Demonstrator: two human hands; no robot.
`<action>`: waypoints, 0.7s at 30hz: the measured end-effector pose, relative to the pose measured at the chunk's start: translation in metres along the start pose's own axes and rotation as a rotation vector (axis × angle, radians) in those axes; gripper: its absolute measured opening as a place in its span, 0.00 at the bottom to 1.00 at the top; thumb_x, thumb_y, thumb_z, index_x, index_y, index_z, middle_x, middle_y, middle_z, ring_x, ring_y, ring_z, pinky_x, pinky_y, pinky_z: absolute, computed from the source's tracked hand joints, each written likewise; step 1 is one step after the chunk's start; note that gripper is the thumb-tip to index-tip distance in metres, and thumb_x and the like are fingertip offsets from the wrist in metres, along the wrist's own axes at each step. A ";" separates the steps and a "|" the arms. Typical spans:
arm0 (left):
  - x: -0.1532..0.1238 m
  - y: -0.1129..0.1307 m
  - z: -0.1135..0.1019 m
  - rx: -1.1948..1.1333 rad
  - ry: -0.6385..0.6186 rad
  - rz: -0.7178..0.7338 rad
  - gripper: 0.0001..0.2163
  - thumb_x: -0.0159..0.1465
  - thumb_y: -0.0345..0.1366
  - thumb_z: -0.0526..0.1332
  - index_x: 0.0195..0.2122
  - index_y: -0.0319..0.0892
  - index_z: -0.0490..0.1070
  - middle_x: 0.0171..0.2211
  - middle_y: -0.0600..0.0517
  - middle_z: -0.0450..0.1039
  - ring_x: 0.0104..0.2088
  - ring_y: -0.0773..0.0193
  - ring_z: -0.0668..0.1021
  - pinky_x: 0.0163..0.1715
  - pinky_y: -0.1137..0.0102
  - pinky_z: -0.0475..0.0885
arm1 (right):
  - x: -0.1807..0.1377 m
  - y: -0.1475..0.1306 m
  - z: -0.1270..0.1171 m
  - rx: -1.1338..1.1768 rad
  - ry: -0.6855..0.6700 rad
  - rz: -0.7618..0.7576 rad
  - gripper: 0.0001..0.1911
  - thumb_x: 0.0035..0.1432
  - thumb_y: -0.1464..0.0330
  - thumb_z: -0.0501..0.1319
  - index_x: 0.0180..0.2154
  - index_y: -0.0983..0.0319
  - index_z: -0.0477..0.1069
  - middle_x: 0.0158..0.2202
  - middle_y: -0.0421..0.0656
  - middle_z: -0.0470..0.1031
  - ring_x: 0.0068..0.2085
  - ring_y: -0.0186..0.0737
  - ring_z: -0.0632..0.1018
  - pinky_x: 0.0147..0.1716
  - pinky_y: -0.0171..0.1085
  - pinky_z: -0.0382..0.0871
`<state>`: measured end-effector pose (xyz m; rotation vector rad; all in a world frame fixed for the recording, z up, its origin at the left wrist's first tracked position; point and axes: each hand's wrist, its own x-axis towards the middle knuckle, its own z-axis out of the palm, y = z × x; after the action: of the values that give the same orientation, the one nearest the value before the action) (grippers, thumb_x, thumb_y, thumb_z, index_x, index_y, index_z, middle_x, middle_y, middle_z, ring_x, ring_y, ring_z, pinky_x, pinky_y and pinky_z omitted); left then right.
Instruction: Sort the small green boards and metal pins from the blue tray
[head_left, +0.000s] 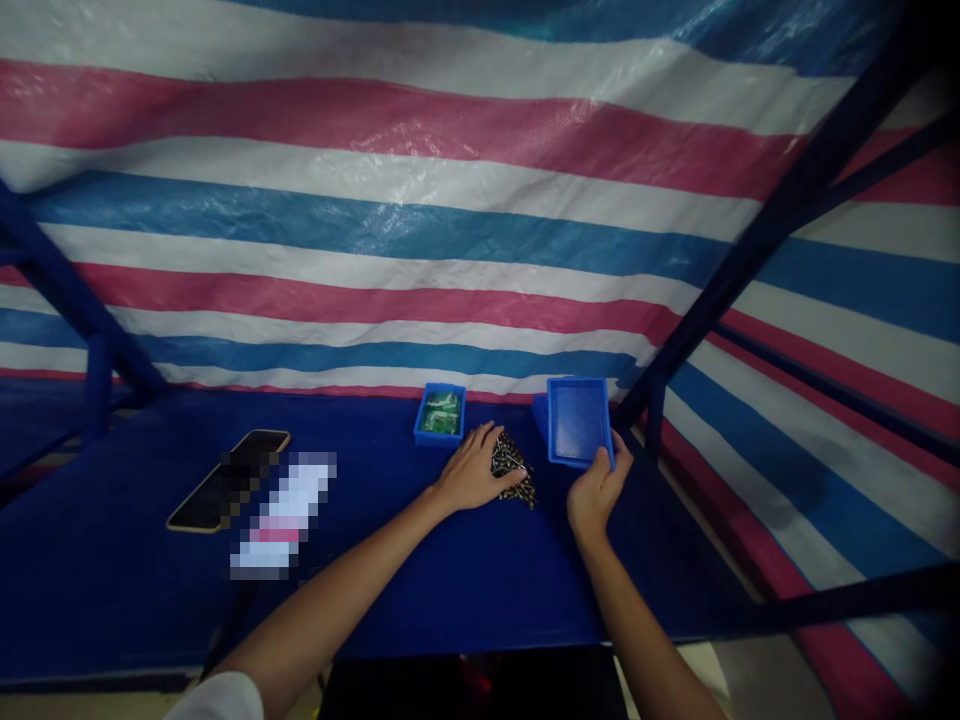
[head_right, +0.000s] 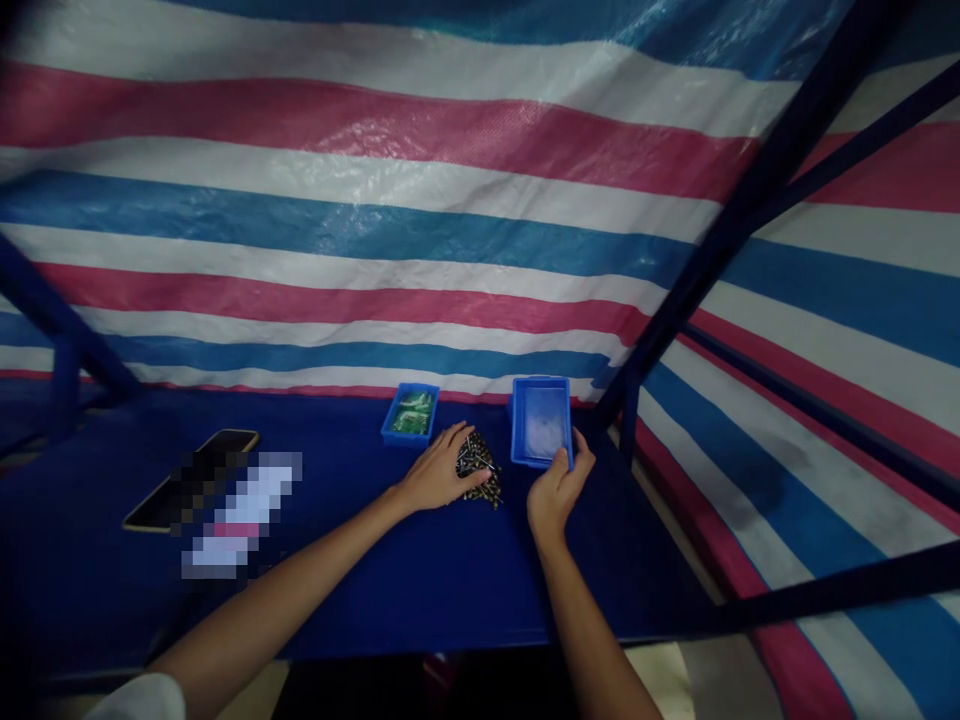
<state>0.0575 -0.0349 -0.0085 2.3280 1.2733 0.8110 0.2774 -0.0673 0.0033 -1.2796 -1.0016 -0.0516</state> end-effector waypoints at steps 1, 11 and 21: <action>0.002 0.000 0.000 0.003 -0.013 0.003 0.45 0.65 0.69 0.57 0.74 0.44 0.54 0.75 0.39 0.53 0.75 0.43 0.58 0.72 0.46 0.59 | 0.000 0.001 0.000 0.007 0.001 0.011 0.24 0.75 0.58 0.50 0.63 0.62 0.67 0.58 0.55 0.71 0.59 0.54 0.74 0.61 0.55 0.66; 0.021 0.012 -0.003 0.065 -0.139 0.087 0.43 0.65 0.71 0.54 0.72 0.45 0.61 0.74 0.41 0.57 0.75 0.41 0.57 0.74 0.44 0.52 | 0.000 0.002 0.001 0.053 -0.002 0.064 0.23 0.74 0.57 0.51 0.62 0.63 0.68 0.56 0.54 0.71 0.58 0.54 0.74 0.60 0.53 0.65; 0.019 0.022 0.006 0.125 -0.164 0.151 0.33 0.68 0.65 0.58 0.66 0.51 0.70 0.71 0.42 0.62 0.72 0.42 0.64 0.73 0.43 0.53 | 0.001 0.000 0.002 0.072 -0.013 0.115 0.24 0.74 0.56 0.51 0.62 0.62 0.68 0.58 0.54 0.71 0.58 0.51 0.74 0.60 0.50 0.66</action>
<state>0.0836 -0.0304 0.0055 2.5558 1.1196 0.5852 0.2767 -0.0656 0.0036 -1.2703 -0.9316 0.0805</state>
